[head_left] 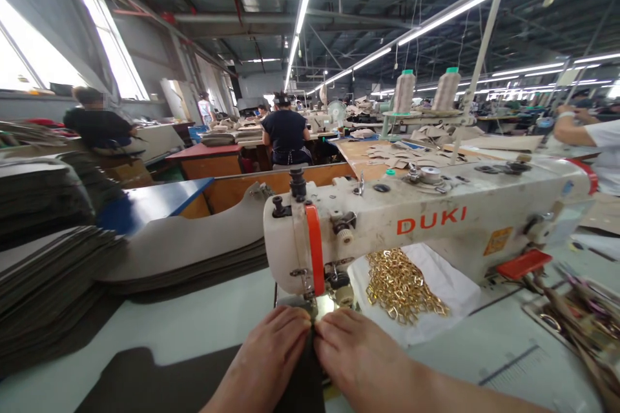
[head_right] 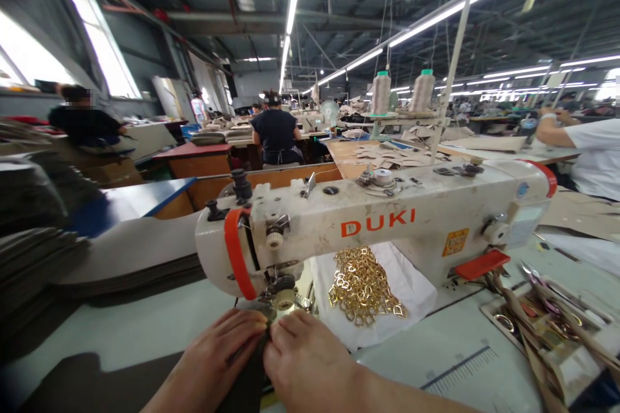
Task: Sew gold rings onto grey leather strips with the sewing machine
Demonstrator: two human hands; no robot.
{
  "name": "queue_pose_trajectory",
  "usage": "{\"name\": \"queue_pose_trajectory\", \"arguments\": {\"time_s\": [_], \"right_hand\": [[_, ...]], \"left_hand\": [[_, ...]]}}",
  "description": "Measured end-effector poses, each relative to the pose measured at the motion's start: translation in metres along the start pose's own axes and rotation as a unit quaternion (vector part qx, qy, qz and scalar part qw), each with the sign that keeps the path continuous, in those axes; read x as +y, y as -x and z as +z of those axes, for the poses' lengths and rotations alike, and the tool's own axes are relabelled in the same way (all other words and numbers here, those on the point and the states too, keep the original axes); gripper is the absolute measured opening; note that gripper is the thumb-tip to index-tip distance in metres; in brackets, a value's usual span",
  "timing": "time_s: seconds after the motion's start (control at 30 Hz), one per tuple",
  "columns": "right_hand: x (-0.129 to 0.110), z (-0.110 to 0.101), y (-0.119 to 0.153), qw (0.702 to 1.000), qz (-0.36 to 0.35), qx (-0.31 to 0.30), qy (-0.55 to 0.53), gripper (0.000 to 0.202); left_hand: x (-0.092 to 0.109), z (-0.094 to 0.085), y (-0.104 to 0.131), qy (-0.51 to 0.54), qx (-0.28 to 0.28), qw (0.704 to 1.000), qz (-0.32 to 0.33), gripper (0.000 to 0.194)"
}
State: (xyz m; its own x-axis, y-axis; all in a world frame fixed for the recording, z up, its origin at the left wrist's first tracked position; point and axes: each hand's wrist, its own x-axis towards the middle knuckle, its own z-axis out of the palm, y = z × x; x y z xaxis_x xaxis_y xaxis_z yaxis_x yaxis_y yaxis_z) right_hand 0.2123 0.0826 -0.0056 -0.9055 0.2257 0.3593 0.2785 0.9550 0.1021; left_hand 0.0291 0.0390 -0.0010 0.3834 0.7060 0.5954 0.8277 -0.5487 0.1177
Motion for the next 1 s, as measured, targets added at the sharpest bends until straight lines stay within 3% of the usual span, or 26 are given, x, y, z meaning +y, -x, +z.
{"name": "queue_pose_trajectory", "arguments": {"time_s": [0.23, 0.63, 1.0], "right_hand": [[0.009, 0.009, -0.002, 0.999, 0.018, 0.005, -0.031, 0.012], [0.014, 0.008, -0.007, 0.999, 0.023, 0.001, -0.022, 0.016], [0.008, 0.017, -0.001, 0.998, 0.048, 0.005, -0.035, 0.017]], "left_hand": [[-0.007, 0.002, -0.013, -0.004, 0.05, 0.999, 0.004, 0.032], [-0.017, 0.005, -0.014, -0.023, 0.069, 0.997, -0.007, 0.038], [-0.014, 0.005, -0.013, 0.005, 0.04, 0.999, -0.035, 0.03]]}}
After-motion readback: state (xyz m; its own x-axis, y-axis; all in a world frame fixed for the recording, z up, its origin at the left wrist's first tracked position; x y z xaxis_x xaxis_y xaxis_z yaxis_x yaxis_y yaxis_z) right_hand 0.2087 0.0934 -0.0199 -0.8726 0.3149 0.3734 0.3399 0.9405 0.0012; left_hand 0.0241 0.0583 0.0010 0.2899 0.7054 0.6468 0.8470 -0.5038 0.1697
